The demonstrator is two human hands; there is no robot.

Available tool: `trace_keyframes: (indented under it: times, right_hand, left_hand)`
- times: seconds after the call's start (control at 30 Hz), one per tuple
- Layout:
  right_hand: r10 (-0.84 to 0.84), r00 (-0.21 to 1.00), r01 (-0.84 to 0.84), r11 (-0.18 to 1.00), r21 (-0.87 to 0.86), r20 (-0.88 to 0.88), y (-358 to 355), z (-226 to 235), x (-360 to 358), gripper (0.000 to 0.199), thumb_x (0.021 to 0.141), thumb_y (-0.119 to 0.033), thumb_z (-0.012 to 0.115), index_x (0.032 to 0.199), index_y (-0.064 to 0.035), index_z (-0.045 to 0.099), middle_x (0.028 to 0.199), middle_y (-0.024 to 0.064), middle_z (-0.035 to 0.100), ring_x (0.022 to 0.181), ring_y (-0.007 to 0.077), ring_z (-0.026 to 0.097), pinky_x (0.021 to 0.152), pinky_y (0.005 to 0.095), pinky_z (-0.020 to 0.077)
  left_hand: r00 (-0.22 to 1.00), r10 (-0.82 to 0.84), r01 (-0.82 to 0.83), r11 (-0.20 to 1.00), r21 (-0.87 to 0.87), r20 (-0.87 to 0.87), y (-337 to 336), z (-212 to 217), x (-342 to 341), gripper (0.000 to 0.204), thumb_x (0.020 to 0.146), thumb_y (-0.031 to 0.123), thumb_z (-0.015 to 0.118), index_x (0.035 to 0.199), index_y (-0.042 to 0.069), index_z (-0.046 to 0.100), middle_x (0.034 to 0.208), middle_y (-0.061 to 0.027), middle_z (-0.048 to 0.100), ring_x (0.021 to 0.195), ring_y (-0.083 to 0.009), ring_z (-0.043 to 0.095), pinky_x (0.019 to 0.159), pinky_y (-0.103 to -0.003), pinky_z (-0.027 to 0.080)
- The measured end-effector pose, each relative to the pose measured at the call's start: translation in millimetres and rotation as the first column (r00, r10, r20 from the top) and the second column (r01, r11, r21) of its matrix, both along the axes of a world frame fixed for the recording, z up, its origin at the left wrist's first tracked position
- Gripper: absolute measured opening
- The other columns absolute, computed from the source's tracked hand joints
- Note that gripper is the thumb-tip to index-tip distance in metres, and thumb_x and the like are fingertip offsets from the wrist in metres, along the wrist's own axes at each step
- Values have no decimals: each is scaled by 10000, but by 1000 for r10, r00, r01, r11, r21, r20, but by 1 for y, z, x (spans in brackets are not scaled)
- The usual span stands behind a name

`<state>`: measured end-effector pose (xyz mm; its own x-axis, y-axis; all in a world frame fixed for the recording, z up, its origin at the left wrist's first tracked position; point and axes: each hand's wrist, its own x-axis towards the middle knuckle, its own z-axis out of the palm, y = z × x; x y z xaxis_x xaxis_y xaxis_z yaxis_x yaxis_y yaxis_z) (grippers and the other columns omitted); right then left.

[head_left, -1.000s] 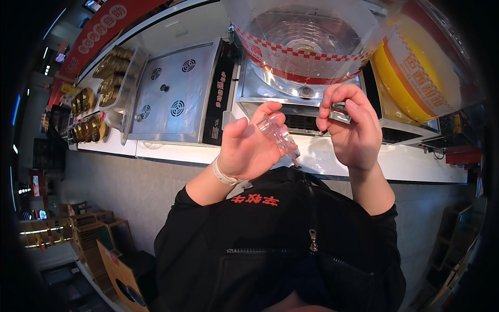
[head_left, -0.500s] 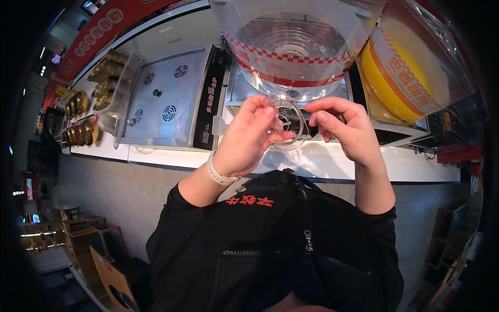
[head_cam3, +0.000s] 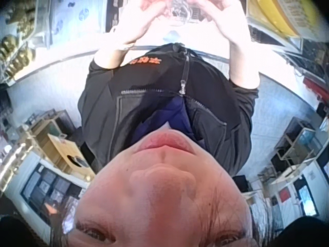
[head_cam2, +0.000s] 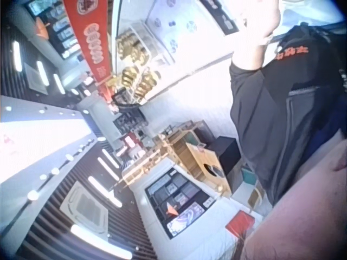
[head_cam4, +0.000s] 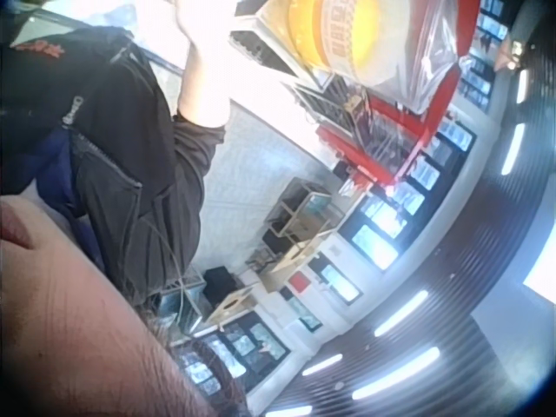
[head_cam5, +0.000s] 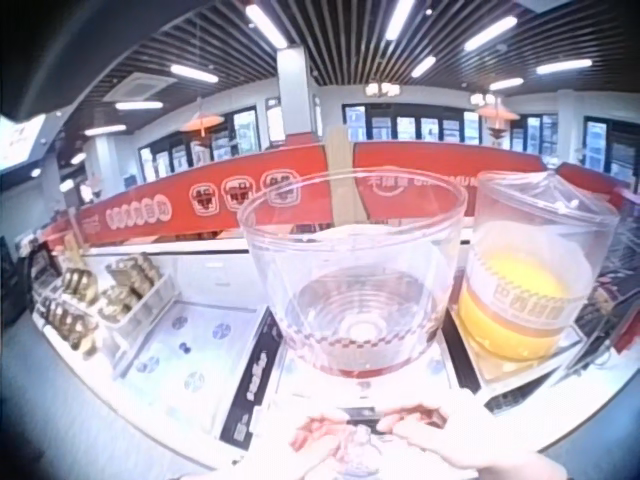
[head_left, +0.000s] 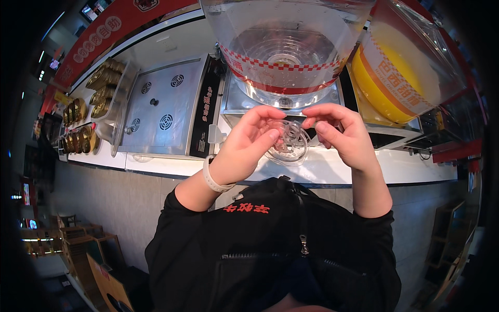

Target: The person assembles a clear plastic container by placing a lid on the base, inserting a straw through the lid, and securing a small circular cap at the center of the lid. The person then places the assembled container on the counter.

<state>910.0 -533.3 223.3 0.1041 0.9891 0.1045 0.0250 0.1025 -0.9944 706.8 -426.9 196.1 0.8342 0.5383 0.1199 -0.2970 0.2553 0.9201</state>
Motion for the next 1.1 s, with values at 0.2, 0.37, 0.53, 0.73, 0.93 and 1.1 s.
trace_keyframes:
  times: [0.2, 0.37, 0.53, 0.73, 0.93, 1.1]
  right_hand:
    - [57, 796, -177, 974, 142, 603, -12, 29, 1, 501, 708, -101, 826, 1174, -53, 648, 1089, 48, 624, 741, 74, 539, 611, 211, 441]
    - [-137, 503, -292, 902, 317, 853, -10, 63, -7, 418, 715, -113, 797, 1107, -89, 655, 997, 98, 620, 794, 269, 627, 652, 326, 522]
    - [-245, 347, -308, 882, 357, 905, -7, 106, -9, 365, 720, -79, 791, 1044, -51, 627, 974, 101, 628, 737, 251, 638, 597, 333, 504]
    - [-314, 124, -439, 833, 336, 941, 4, 156, 5, 391, 753, -94, 779, 1095, 15, 624, 995, 133, 617, 790, 254, 636, 643, 340, 506]
    - [-625, 65, -284, 736, 614, 778, 54, 218, 62, 296, 969, -273, 577, 1110, -14, 588, 1057, 79, 596, 769, 103, 594, 635, 220, 489]
    - [-412, 524, 165, 908, 385, 746, 112, 197, 92, 108, 986, -133, 545, 981, -26, 550, 836, 4, 545, 585, 49, 515, 520, 186, 422]
  left_hand:
    - [987, -8, 51, 963, 265, -159, 6, 26, 1, 705, 879, -31, 637, 1455, 44, 237, 980, -87, 609, 959, -148, 615, 838, -272, 499]
    - [988, -60, 99, 954, 284, -144, 17, 57, 5, 733, 896, -3, 619, 1475, 55, 173, 950, -83, 611, 924, -115, 595, 836, -266, 486]
    - [993, -110, 116, 918, 380, -38, 29, 98, 14, 762, 877, -29, 630, 1486, 39, 177, 957, -100, 624, 905, -120, 610, 806, -249, 500]
    - [942, -168, 0, 866, 501, 290, 65, 143, 22, 579, 917, 131, 592, 1406, -24, 324, 988, -137, 644, 875, -165, 638, 776, -273, 522]
    - [858, -14, -484, -356, 799, 513, 163, 183, 15, 509, 990, 386, 416, 1131, -51, 634, 1121, -167, 644, 1104, -295, 611, 982, -413, 447]
    - [892, -94, -447, -336, 829, 443, 222, 156, 34, 351, 917, 309, 519, 750, 13, 608, 802, -134, 608, 826, -314, 610, 826, -412, 463]
